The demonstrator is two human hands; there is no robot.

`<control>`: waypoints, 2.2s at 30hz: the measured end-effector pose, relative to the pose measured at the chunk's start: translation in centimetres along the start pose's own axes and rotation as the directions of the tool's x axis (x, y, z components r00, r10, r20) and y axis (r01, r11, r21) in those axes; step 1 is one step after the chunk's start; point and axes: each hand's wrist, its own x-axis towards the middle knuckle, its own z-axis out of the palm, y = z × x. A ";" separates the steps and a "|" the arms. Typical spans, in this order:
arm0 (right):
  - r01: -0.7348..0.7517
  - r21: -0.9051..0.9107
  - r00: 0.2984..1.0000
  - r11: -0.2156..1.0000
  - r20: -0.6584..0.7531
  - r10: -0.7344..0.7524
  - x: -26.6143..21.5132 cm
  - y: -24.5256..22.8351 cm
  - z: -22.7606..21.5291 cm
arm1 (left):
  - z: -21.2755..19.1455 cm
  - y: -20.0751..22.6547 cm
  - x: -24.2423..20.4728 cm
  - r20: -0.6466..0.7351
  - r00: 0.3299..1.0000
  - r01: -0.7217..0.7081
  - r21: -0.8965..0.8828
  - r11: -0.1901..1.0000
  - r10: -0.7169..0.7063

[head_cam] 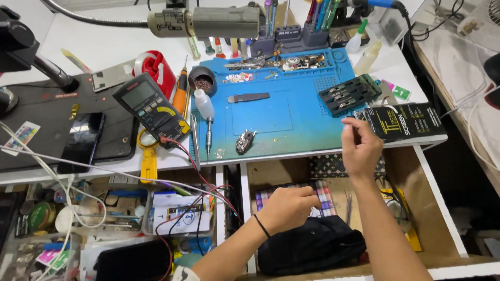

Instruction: Repairing a mobile phone by inspecting and assembling the motherboard and screen components at a service desk.

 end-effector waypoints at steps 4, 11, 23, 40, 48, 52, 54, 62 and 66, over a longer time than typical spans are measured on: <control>0.135 -0.102 0.990 0.986 -0.026 -0.138 0.6 1.0 -0.6 | -2.6 0.0 -0.1 -0.034 0.999 0.038 0.011 0.999 -0.038; 0.461 -0.262 0.840 0.848 0.436 -0.323 -2.5 -1.9 5.1 | -2.8 -0.2 -0.5 -0.101 0.992 0.086 0.075 0.993 -0.078; 0.236 -0.213 0.843 0.948 0.530 -0.090 -2.4 -2.4 4.2 | -3.1 0.7 -0.6 -0.017 0.998 0.063 0.036 0.997 -0.062; -0.347 -0.616 0.686 0.707 0.347 0.640 2.4 2.9 -7.3 | -1.2 3.0 -0.7 0.465 0.882 0.137 -0.097 0.986 -0.077; -0.470 -0.045 0.881 0.881 -0.088 0.465 2.1 3.8 -8.0 | -1.3 2.3 -0.6 0.440 0.893 0.162 -0.104 0.981 -0.101; -0.560 0.180 0.721 0.808 -0.374 0.583 1.5 6.3 -8.2 | -1.3 2.3 -0.4 0.467 0.878 0.163 -0.081 0.983 -0.107; -0.585 0.456 0.523 0.671 -0.420 0.742 1.5 7.6 -8.2 | -1.6 2.4 -0.2 0.453 0.885 0.169 -0.099 0.981 -0.106; -0.437 0.744 0.308 0.505 -0.404 0.861 1.3 5.4 -5.4 | -2.3 2.7 3.2 0.195 0.973 0.155 -0.139 0.978 -0.126; -0.345 0.820 0.303 0.456 -0.362 0.881 0.3 5.5 -3.9 | -3.2 5.1 10.3 -0.030 1.000 -0.002 0.032 0.999 0.003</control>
